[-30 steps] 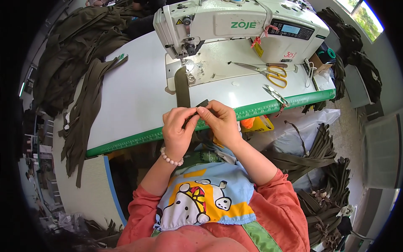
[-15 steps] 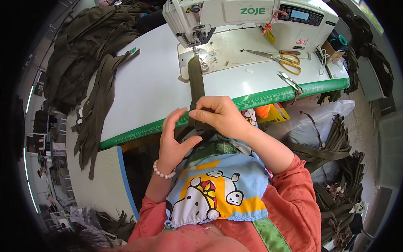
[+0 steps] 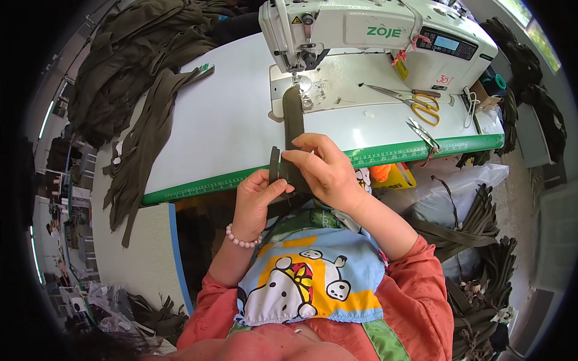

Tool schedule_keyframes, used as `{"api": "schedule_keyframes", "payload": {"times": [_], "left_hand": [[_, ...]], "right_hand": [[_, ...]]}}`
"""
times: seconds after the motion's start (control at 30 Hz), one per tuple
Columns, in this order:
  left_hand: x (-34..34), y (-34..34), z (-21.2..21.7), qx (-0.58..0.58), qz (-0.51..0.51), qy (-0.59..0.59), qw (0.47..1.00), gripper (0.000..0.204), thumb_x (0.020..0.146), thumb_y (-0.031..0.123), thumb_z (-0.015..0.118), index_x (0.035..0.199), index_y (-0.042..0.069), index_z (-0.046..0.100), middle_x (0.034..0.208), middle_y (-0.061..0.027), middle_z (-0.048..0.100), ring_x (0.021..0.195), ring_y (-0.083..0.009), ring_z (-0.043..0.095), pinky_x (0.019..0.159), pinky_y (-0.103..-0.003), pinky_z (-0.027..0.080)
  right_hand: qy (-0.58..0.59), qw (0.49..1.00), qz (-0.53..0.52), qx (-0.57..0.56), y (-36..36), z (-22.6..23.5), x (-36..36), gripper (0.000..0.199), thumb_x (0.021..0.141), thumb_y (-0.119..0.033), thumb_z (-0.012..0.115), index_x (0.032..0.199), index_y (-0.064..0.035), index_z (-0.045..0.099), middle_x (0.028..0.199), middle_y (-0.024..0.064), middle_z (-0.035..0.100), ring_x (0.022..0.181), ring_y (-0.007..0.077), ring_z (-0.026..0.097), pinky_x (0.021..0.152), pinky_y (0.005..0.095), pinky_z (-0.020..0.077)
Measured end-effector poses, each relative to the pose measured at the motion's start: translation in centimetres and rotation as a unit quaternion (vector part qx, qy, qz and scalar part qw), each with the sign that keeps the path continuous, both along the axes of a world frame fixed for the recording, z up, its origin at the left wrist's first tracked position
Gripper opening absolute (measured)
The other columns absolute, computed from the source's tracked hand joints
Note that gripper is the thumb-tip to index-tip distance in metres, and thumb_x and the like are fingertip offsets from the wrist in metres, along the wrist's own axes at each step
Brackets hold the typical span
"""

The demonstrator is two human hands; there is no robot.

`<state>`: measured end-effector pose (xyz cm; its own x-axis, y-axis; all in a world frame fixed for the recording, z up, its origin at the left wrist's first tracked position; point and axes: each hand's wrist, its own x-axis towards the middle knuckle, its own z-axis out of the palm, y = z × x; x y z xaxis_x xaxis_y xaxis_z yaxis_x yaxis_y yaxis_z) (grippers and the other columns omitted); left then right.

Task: Sewing green fabric straps using an industrial sewing machine.

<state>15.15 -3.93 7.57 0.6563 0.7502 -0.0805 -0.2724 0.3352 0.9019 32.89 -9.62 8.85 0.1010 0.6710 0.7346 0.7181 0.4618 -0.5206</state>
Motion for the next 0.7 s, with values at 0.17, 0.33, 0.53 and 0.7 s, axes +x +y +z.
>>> {"api": "schedule_keyframes", "payload": {"times": [0.17,0.33,0.53,0.7], "left_hand": [[0.2,-0.3,-0.5,-0.023,-0.007,0.002,1.000,0.010,0.089,0.003,0.066,0.099,0.001,0.063,0.093,-0.0044,0.068,0.082,-0.0118,0.066,0.075,-0.024,0.053],[0.8,-0.2,0.3,-0.114,-0.008,-0.042,0.993,0.011,0.089,0.008,0.067,0.098,0.002,0.063,0.090,-0.0027,0.065,0.076,-0.0106,0.064,0.071,-0.024,0.053],[1.2,-0.2,-0.7,-0.135,0.000,-0.047,0.990,0.013,0.090,0.012,0.067,0.096,0.002,0.063,0.087,-0.0016,0.064,0.071,-0.0087,0.060,0.067,-0.023,0.052],[1.6,-0.3,-0.9,-0.052,0.043,-0.002,0.998,0.008,0.090,0.009,0.065,0.095,0.002,0.063,0.084,-0.0001,0.062,0.069,-0.0061,0.056,0.064,-0.022,0.050]], "right_hand": [[-0.053,0.998,0.016,0.003,0.4,0.1,0.5,0.026,0.075,0.006,0.069,0.098,-0.0051,0.067,0.105,0.0112,0.060,0.080,0.0230,0.062,0.065,0.0301,0.0508],[-0.040,0.999,0.009,0.014,0.6,-0.4,0.5,0.025,0.074,0.005,0.070,0.096,-0.0051,0.067,0.099,0.0103,0.064,0.077,0.0240,0.063,0.062,0.0306,0.0506],[-0.026,0.999,0.032,-0.014,0.3,-0.6,0.2,0.020,0.077,0.004,0.070,0.096,-0.0027,0.066,0.086,0.0081,0.067,0.071,0.0218,0.064,0.061,0.0299,0.0512],[0.183,0.951,0.052,-0.245,-0.9,-0.8,-0.1,0.012,0.083,-0.001,0.068,0.095,-0.0005,0.066,0.080,0.0057,0.066,0.067,0.0128,0.063,0.056,0.0259,0.0491]]}}
